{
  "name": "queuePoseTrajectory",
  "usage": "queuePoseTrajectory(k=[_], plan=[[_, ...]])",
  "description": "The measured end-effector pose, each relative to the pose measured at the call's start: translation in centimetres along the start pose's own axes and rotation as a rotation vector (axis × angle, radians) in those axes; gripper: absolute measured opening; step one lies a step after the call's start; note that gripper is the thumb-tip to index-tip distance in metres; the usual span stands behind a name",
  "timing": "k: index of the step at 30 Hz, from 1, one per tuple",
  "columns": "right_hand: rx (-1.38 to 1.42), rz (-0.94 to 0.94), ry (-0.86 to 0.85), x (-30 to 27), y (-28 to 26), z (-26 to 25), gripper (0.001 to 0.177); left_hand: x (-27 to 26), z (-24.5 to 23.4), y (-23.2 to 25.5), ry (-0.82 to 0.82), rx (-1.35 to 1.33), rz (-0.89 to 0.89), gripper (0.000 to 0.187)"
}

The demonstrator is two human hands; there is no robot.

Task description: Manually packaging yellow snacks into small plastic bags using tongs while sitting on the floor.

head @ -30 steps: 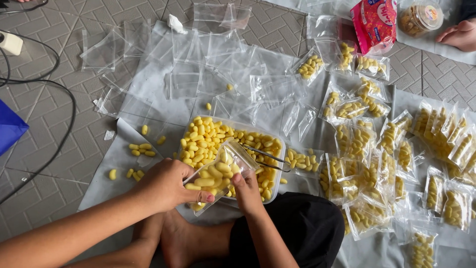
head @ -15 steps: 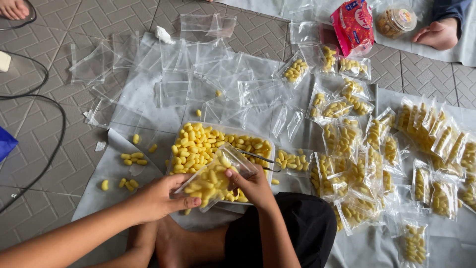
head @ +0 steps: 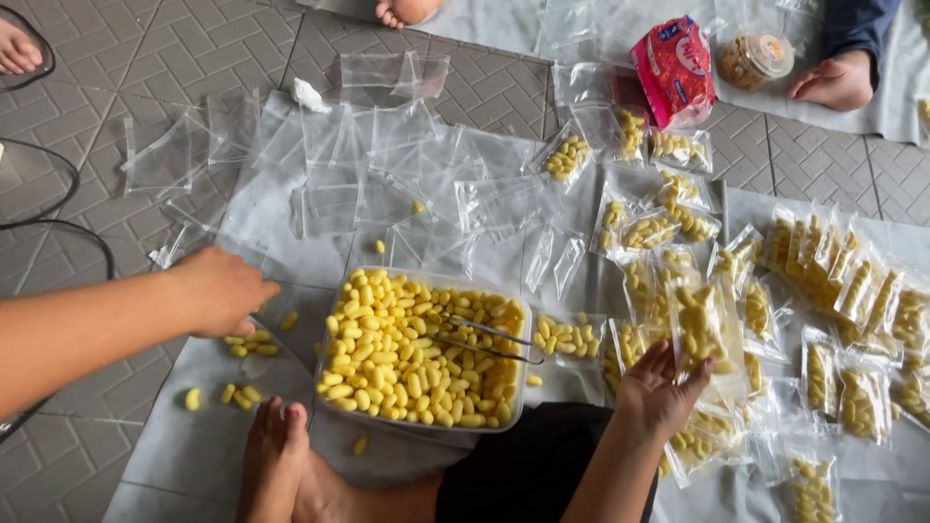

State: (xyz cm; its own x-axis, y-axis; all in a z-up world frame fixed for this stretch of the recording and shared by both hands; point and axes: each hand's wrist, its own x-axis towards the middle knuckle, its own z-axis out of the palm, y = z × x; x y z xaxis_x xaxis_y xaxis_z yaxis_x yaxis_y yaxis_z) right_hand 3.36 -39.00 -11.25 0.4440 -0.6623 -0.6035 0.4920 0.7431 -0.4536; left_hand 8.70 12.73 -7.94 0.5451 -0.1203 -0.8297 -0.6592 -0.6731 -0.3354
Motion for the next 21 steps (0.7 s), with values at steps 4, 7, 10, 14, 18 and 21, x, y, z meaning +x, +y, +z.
queuePoseTrajectory(k=[4, 7, 10, 14, 18, 21], plan=[[0.123, 0.068, 0.067, 1.6, -0.5, -0.4, 0.044, 7.7, -2.0, -4.3, -0.054, -0.057, -0.139, 0.059], [0.121, -0.007, 0.067, 1.6, -0.8, 0.2, 0.035, 14.5, -3.6, -5.1, 0.084, -0.248, -0.246, 0.057], [0.098, -0.053, 0.103, 2.9, -1.2, 0.1, 0.039, 20.7, -4.2, -3.5, 0.285, -0.338, -0.319, 0.096], [0.103, -0.12, 0.113, 8.8, -1.9, -2.4, 0.055, 23.3, -4.4, -0.8, 0.446, -0.601, -0.417, 0.141], [0.123, -0.062, 0.159, 7.6, -2.1, -1.3, 0.052, 22.5, -4.1, -0.8, 0.467, -0.571, -0.333, 0.139], [0.199, -0.013, 0.151, 8.1, -1.9, -2.0, 0.042, 21.7, -3.1, -1.4, 0.533, -0.367, -0.384, 0.117]])
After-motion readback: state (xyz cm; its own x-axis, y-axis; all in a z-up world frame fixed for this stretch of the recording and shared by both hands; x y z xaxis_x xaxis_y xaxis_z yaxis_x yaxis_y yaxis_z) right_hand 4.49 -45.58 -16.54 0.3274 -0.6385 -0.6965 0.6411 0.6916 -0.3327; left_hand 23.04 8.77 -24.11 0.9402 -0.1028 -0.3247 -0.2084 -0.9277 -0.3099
